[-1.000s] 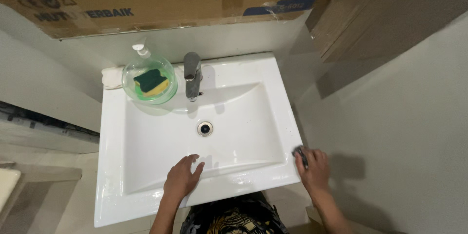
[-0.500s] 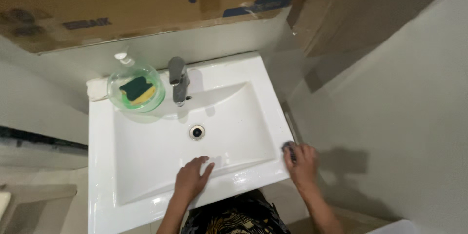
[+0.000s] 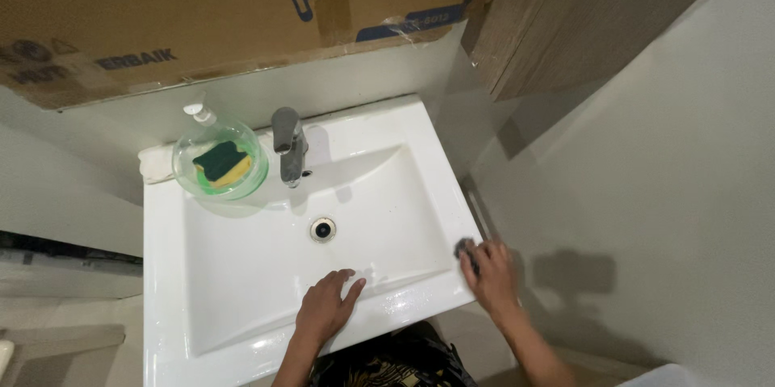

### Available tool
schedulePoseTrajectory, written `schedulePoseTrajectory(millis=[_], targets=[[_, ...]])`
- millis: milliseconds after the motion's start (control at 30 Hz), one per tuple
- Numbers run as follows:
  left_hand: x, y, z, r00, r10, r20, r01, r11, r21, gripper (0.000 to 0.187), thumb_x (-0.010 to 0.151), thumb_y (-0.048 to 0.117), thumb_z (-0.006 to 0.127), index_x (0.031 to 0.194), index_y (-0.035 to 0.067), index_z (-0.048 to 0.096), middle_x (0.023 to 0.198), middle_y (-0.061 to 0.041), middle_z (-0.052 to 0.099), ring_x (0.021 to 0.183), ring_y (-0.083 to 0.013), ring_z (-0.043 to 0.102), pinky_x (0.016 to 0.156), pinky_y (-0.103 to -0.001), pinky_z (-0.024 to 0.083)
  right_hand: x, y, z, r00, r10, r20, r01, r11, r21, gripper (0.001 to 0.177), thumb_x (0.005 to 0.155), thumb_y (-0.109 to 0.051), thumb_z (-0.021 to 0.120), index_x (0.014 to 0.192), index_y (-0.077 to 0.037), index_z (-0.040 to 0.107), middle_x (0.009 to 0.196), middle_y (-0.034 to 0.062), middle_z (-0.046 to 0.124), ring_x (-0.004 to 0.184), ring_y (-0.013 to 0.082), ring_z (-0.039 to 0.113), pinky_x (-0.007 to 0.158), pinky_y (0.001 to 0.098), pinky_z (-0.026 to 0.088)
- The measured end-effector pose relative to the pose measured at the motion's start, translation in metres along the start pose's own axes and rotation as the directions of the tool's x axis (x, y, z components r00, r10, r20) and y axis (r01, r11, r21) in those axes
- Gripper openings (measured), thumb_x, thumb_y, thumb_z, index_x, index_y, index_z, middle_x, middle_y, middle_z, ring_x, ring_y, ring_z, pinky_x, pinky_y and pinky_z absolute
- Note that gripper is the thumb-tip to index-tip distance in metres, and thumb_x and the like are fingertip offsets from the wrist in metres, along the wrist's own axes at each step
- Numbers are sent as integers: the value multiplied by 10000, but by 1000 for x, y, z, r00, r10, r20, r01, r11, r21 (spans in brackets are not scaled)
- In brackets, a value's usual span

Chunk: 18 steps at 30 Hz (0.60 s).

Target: The person cleans the edges and basin of a bathroom sink using a steel wool pad with soap.

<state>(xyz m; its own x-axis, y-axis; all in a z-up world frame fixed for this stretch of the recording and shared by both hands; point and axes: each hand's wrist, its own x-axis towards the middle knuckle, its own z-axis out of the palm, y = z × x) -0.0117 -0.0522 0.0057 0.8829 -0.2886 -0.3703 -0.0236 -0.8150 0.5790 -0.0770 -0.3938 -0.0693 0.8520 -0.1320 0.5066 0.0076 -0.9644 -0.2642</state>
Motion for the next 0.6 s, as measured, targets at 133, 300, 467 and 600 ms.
schedulePoseTrajectory(millis=[133,300,467,600], targets=[[2,-2,1,996,59,-72,-57,998,29,520,969,520,520,1213,92,685,1162,-142,716,1035,-347,693,929,-452,535,-18,4,-12,999,27,31,-29,997,70,258,891,-273,738,1058,-77,736,961,73,654,892,238,596,773,388,490],[2,-4,4,993,85,-85,-82,996,44,517,959,509,523,1215,89,681,1164,-152,711,1039,-361,685,920,-477,529,19,4,-1,994,104,44,-105,994,23,321,900,-259,741,1149,-57,729,1041,119,644,938,283,593,792,400,499],[-2,-5,2,996,73,-60,-72,997,18,510,965,502,533,1205,78,683,1127,-156,723,995,-362,705,899,-468,551,24,-13,11,994,-88,62,80,990,116,322,914,-253,720,1185,-80,737,1035,112,647,964,271,595,836,431,519],[-2,-6,3,987,102,-121,-105,994,-12,496,950,489,553,1181,74,695,1079,-159,736,919,-360,722,854,-466,566,23,1,8,998,7,70,-10,999,35,285,900,-272,731,1129,-102,747,1022,106,654,959,262,595,790,422,515]])
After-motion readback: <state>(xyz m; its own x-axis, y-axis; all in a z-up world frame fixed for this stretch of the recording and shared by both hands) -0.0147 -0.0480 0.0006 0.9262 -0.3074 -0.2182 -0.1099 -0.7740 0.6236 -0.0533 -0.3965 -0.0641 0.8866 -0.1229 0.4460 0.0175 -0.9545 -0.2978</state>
